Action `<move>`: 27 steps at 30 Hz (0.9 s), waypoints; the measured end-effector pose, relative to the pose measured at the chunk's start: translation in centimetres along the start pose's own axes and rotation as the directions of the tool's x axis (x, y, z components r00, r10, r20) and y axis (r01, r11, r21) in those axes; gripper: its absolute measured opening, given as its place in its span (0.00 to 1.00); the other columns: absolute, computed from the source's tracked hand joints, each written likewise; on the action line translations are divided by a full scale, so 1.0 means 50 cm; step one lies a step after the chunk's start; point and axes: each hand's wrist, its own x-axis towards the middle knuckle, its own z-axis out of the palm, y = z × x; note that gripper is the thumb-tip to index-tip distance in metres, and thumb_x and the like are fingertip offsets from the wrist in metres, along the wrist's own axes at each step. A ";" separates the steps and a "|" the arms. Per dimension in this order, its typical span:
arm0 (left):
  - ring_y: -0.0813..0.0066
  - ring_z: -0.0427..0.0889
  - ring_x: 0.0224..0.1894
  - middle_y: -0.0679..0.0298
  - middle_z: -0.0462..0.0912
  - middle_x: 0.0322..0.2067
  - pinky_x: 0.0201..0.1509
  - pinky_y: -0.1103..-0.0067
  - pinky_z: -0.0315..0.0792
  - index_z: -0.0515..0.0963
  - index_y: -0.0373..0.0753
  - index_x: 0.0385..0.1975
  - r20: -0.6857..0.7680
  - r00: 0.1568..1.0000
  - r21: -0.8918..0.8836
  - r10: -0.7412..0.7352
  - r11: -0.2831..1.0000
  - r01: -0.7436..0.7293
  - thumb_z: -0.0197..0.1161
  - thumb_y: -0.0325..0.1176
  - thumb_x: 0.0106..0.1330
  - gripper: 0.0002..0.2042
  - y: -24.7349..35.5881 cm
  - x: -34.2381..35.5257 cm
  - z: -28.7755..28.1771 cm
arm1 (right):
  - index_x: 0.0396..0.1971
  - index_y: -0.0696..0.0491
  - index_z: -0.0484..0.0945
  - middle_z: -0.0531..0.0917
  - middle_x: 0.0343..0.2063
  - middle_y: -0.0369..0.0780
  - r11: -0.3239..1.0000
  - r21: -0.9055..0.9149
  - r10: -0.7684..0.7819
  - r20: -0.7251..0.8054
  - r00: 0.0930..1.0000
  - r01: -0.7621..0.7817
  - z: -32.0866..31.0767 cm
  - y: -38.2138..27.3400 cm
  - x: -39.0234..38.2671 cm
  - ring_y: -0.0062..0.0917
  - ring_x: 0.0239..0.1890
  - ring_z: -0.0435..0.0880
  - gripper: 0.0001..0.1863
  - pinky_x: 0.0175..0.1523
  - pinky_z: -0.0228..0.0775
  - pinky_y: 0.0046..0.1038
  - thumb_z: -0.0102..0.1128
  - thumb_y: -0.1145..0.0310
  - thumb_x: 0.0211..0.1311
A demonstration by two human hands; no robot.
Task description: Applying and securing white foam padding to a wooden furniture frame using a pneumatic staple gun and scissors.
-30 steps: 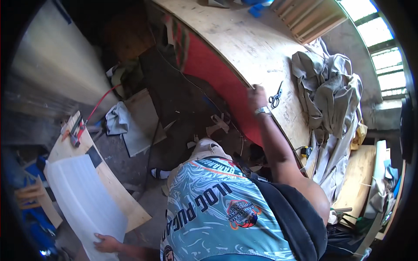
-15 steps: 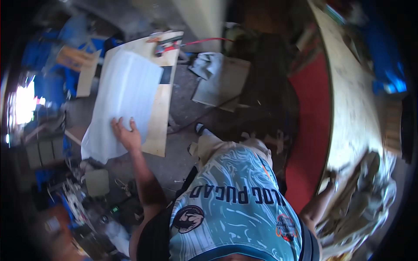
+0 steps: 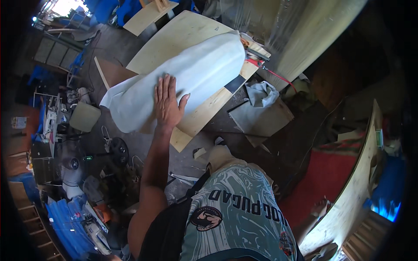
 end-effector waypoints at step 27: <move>0.58 0.68 0.66 0.50 0.73 0.62 0.70 0.67 0.59 0.68 0.34 0.65 0.894 0.409 -0.377 0.186 0.804 0.460 0.41 0.71 0.66 0.44 -0.135 0.640 0.223 | 0.38 0.54 0.78 0.75 0.24 0.29 0.758 -0.179 0.344 0.927 -0.151 0.627 1.236 -0.478 -0.421 0.11 0.27 0.70 0.21 0.31 0.62 0.20 0.74 0.55 0.54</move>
